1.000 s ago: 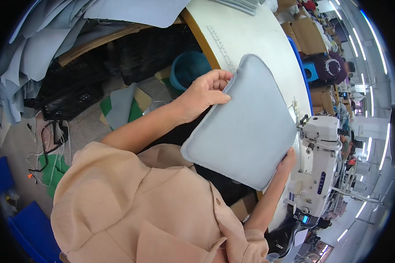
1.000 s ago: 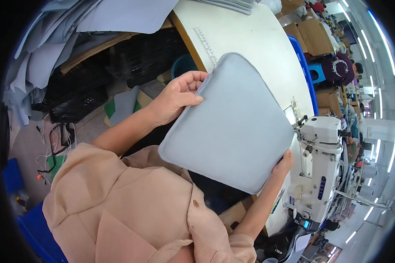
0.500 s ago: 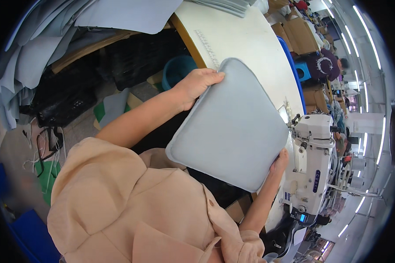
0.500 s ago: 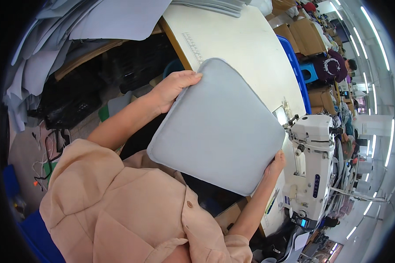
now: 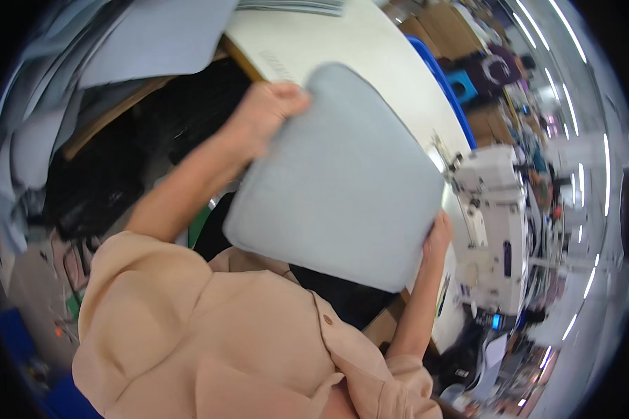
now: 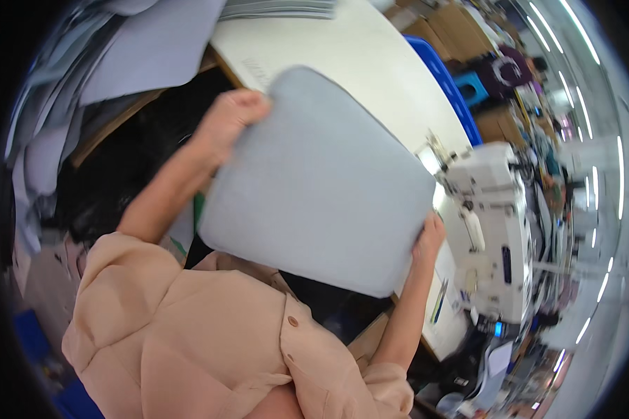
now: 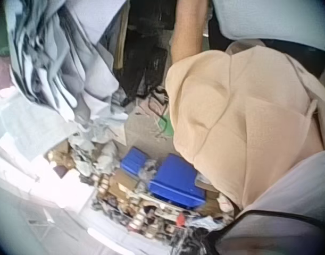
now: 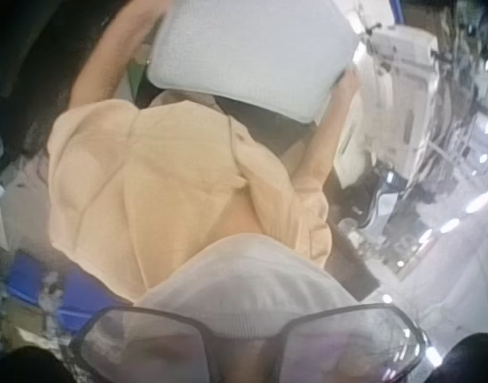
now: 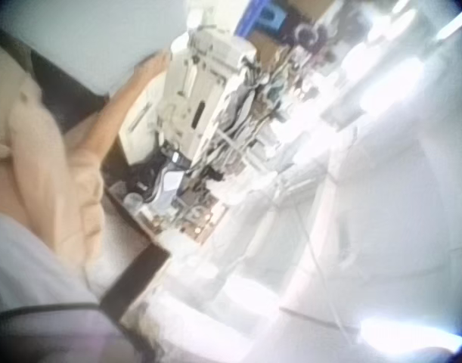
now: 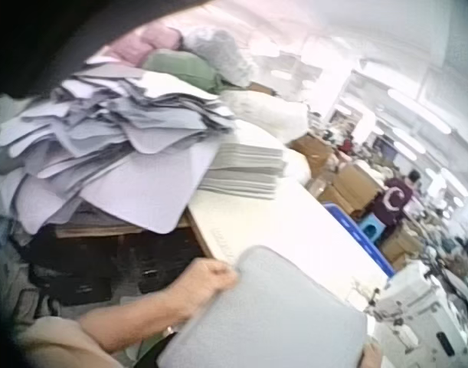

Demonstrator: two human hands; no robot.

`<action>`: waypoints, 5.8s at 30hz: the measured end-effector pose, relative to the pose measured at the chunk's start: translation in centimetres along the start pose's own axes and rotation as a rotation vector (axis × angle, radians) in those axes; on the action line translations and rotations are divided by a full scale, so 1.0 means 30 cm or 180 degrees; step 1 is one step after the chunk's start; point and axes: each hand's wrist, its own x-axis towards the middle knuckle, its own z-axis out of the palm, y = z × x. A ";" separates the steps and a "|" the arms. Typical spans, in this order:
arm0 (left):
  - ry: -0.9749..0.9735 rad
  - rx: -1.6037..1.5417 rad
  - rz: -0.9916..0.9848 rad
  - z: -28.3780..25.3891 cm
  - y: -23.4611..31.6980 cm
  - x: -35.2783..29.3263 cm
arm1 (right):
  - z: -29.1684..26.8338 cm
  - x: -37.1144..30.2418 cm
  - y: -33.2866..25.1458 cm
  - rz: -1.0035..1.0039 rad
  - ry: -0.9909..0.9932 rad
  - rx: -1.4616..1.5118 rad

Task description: Sewing and assembling fabric laptop sleeves using a sewing machine.

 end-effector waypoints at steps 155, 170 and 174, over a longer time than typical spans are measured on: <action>-0.2604 0.3401 0.1191 0.469 0.065 0.060 | 0.324 -0.277 -0.248 -0.2092 -0.0240 -0.0454; -0.2540 0.4598 0.3126 0.686 0.378 0.071 | 0.269 -0.150 -0.562 -0.2155 -0.1206 -0.0504; -0.2293 0.5813 0.4913 0.831 0.182 0.090 | 0.247 -0.094 -0.348 -0.1535 0.0378 -0.0279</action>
